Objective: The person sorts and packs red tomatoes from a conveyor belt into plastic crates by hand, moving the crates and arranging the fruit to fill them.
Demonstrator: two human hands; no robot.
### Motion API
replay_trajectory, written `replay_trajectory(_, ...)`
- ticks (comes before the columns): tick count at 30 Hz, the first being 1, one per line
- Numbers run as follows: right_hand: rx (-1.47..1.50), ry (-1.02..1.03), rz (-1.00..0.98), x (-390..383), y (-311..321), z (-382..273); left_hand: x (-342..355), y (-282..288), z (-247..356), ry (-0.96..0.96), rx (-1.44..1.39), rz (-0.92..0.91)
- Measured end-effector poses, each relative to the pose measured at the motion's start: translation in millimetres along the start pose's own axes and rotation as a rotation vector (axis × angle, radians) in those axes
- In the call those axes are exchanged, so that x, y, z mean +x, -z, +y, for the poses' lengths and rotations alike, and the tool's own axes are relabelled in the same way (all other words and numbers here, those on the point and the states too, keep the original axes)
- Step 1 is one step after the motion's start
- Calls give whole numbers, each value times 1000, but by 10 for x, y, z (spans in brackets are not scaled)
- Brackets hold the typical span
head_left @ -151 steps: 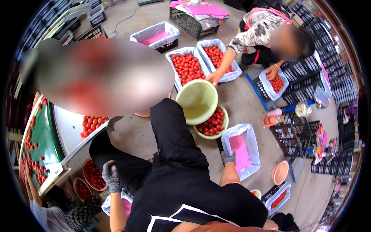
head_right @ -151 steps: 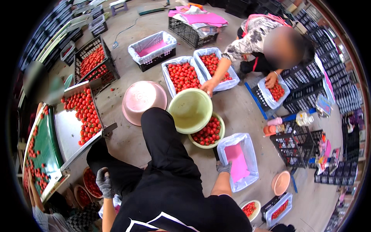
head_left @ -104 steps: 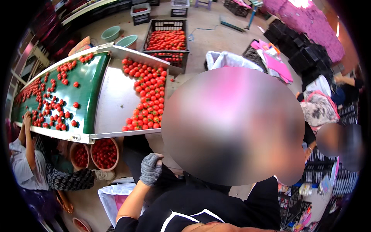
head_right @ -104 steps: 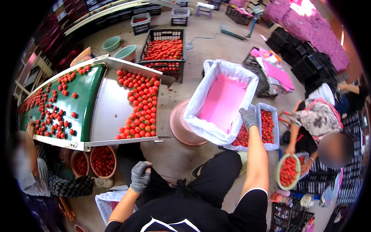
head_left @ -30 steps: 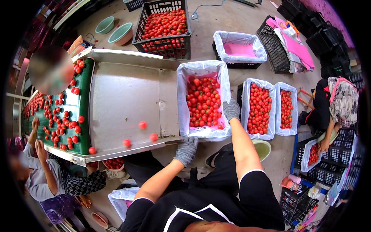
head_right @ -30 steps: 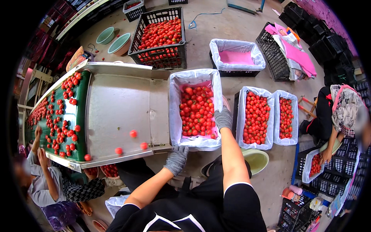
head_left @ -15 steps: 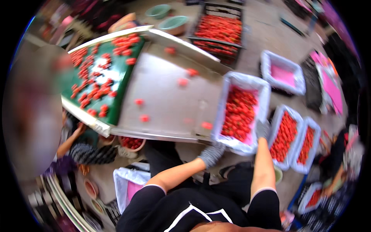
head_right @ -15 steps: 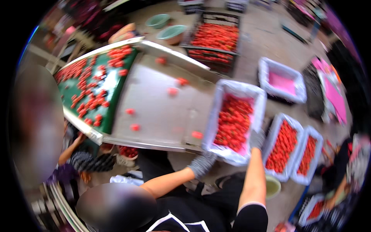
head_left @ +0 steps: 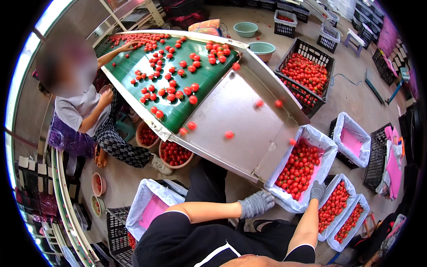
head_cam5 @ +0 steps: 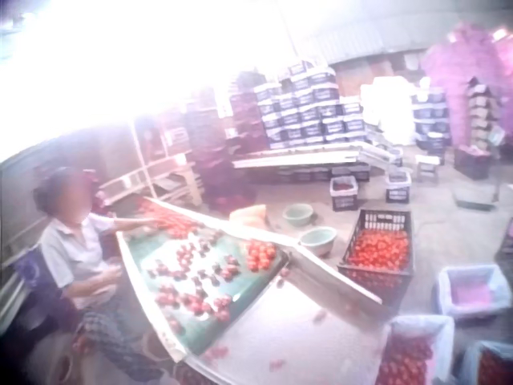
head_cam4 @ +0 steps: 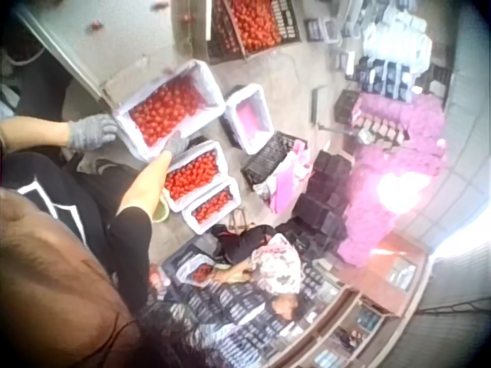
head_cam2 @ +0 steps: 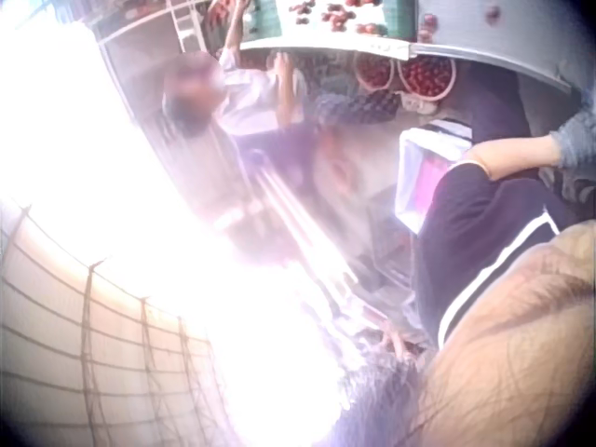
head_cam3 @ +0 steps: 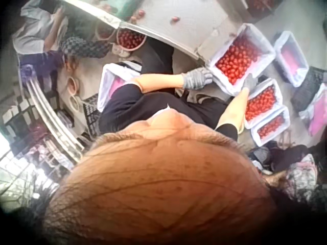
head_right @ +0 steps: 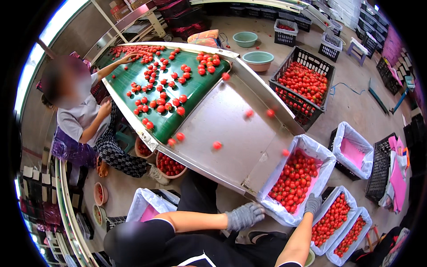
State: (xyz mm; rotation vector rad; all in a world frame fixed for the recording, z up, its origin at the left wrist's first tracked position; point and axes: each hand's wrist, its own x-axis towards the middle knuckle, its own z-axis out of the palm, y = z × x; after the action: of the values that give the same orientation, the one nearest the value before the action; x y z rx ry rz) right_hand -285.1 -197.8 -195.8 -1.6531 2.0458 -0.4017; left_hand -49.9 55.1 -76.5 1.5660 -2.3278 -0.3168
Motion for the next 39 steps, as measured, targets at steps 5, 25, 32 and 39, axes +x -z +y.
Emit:
replay_trajectory(5,4,0,-20,-80,40,-67,-124,1480,-162,4,-59,107)
replay_trajectory(25,3,-57,-15,-11,10,62,-781,2750,-1946,1006,459,249)
replay_trajectory(32,-21,-77,-30,-184,139,-215,-621,2433,-1834,948,423,7)
replay_trajectory(39,-74,-41,-25,-21,-16,-1,-420,2630,-1479,703,-626,379)
